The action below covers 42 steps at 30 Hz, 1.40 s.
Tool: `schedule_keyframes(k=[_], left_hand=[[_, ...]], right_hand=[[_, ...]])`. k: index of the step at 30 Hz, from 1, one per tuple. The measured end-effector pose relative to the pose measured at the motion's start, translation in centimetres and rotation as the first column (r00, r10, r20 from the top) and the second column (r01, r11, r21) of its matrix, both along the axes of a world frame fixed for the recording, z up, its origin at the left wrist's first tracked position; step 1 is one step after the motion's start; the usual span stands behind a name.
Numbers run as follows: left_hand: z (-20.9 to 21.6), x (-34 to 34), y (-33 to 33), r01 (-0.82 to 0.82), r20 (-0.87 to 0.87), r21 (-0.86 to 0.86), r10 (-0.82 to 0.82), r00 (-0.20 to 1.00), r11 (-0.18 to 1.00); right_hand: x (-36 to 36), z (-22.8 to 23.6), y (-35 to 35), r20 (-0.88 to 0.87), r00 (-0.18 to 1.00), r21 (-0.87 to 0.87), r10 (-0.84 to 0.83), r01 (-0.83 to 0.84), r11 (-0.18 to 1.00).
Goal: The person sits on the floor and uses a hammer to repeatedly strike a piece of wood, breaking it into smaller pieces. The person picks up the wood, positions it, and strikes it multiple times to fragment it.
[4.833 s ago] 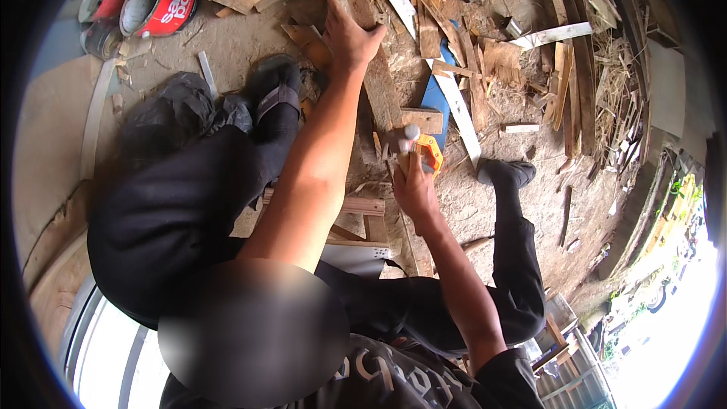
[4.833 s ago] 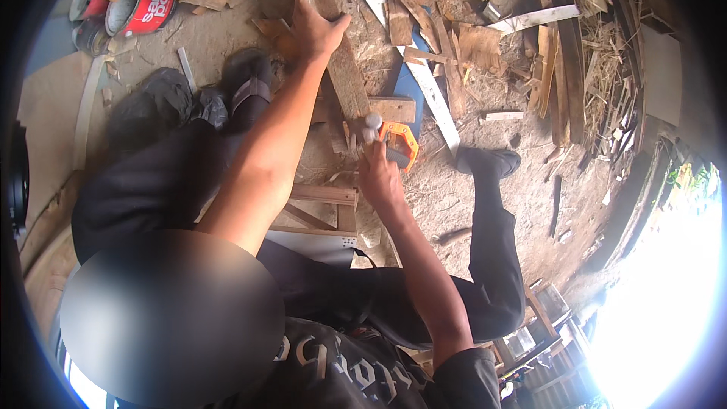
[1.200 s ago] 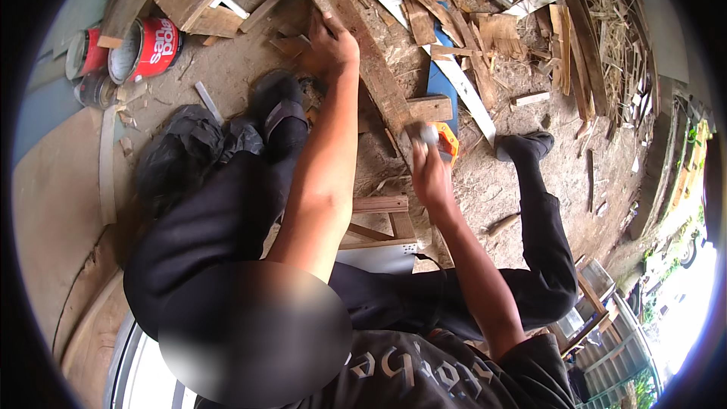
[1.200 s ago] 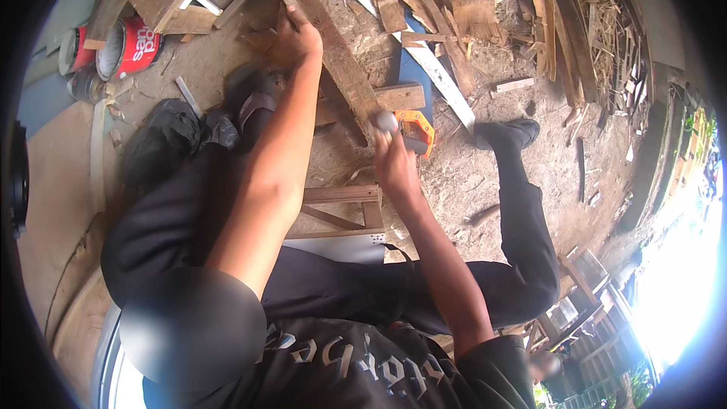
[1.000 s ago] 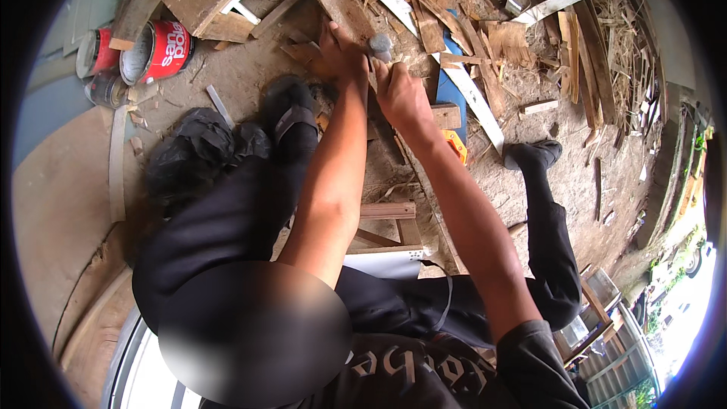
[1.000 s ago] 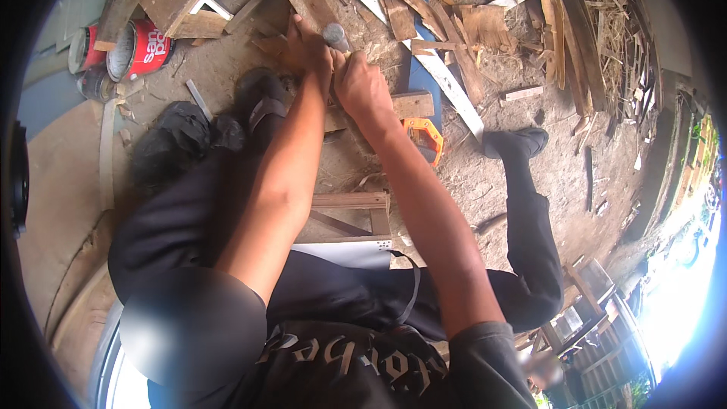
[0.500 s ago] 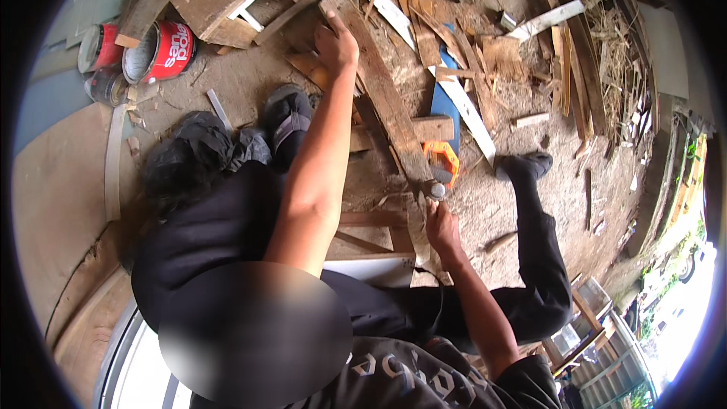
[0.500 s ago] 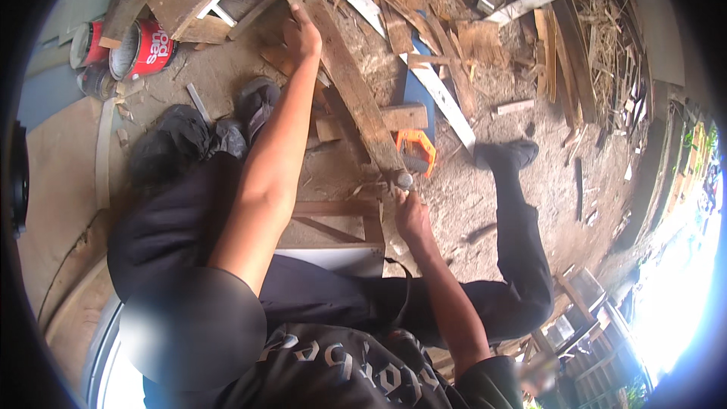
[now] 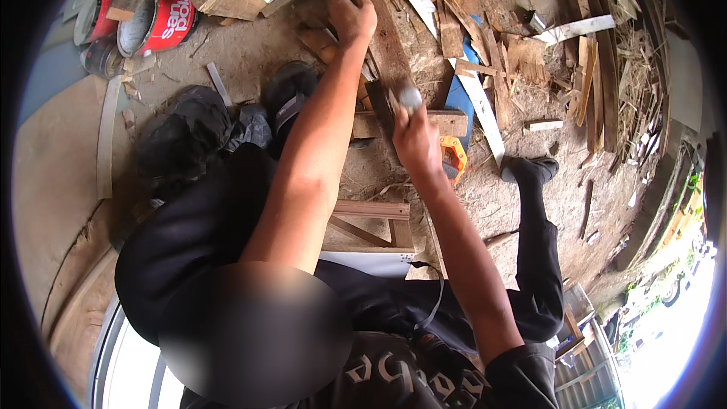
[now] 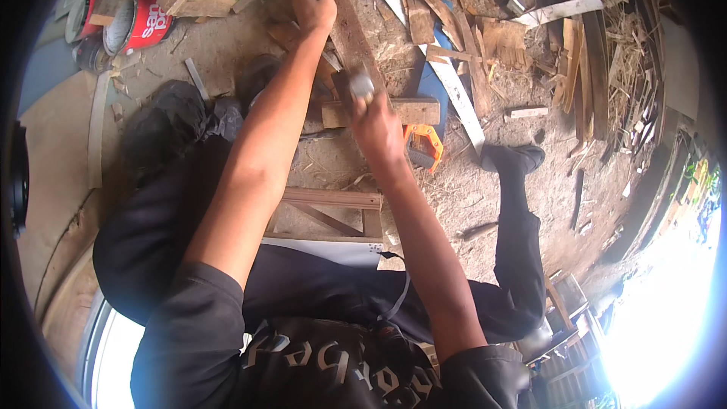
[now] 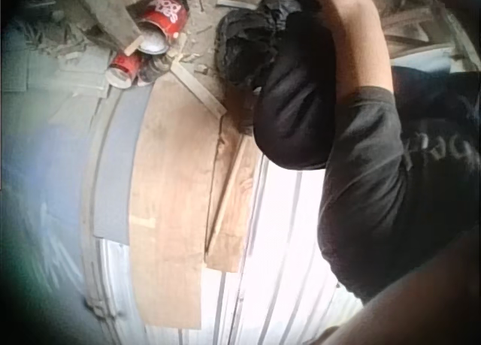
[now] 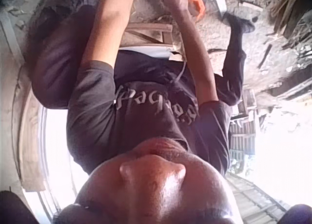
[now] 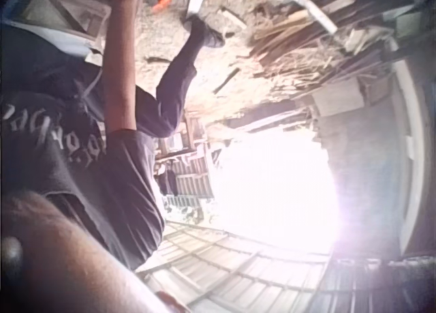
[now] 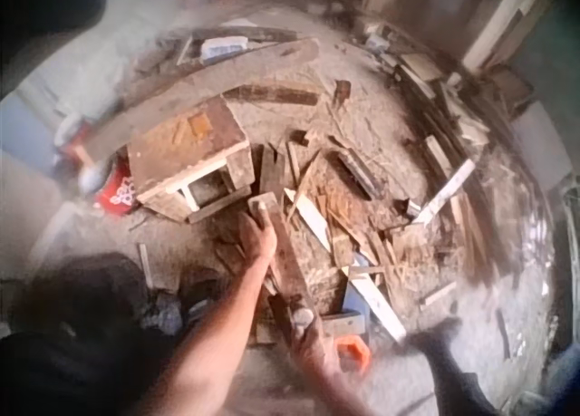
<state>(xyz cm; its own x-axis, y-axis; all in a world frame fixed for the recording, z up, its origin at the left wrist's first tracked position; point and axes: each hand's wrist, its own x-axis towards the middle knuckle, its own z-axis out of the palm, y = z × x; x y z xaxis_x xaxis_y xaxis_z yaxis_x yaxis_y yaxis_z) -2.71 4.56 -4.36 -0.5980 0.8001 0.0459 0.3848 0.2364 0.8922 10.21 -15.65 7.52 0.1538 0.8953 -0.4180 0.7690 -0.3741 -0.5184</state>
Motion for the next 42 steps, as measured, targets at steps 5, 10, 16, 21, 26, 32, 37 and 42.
schedule_keyframes(k=[5,10,16,21,26,32,37,42], left_hand=[[0.5,0.1,0.3,-0.029,-0.010,-0.020,0.029,1.000,0.999],[0.8,0.2,0.4,-0.014,0.049,-0.002,0.014,0.999,1.000],[2.2,0.5,0.1,0.077,0.001,-0.051,-0.077,0.997,0.996],[1.1,0.1,0.4,0.091,0.150,-0.023,-0.087,0.985,0.996],[0.9,-0.2,0.6,0.117,0.139,0.122,-0.134,0.981,0.986],[1.3,0.2,0.6,0.023,-0.094,-0.145,-0.037,0.995,0.989],[0.7,0.2,1.2,0.004,-0.146,-0.168,-0.029,0.989,0.986],[1.9,-0.3,0.7,0.088,-0.063,-0.151,-0.099,0.993,0.985]], right_hand=[[8.4,0.6,-15.1,0.072,0.988,-0.209,-0.138,0.150,0.966],[12.9,1.4,-22.4,0.116,0.991,-0.345,-0.068,0.105,0.933],[5.1,3.0,-3.1,-0.085,0.994,-0.117,-0.070,0.060,0.991],[4.4,-1.0,-4.0,-0.087,0.995,-0.040,-0.049,0.046,0.998],[10.9,0.5,-19.5,-0.021,0.992,-0.093,-0.128,0.126,0.988],[11.2,1.8,-17.6,0.019,0.993,-0.209,-0.116,0.117,0.971],[6.8,1.0,-6.9,-0.050,0.999,-0.102,-0.010,0.005,0.995],[10.6,-1.4,-17.6,0.017,0.996,-0.158,-0.083,0.085,0.984]])
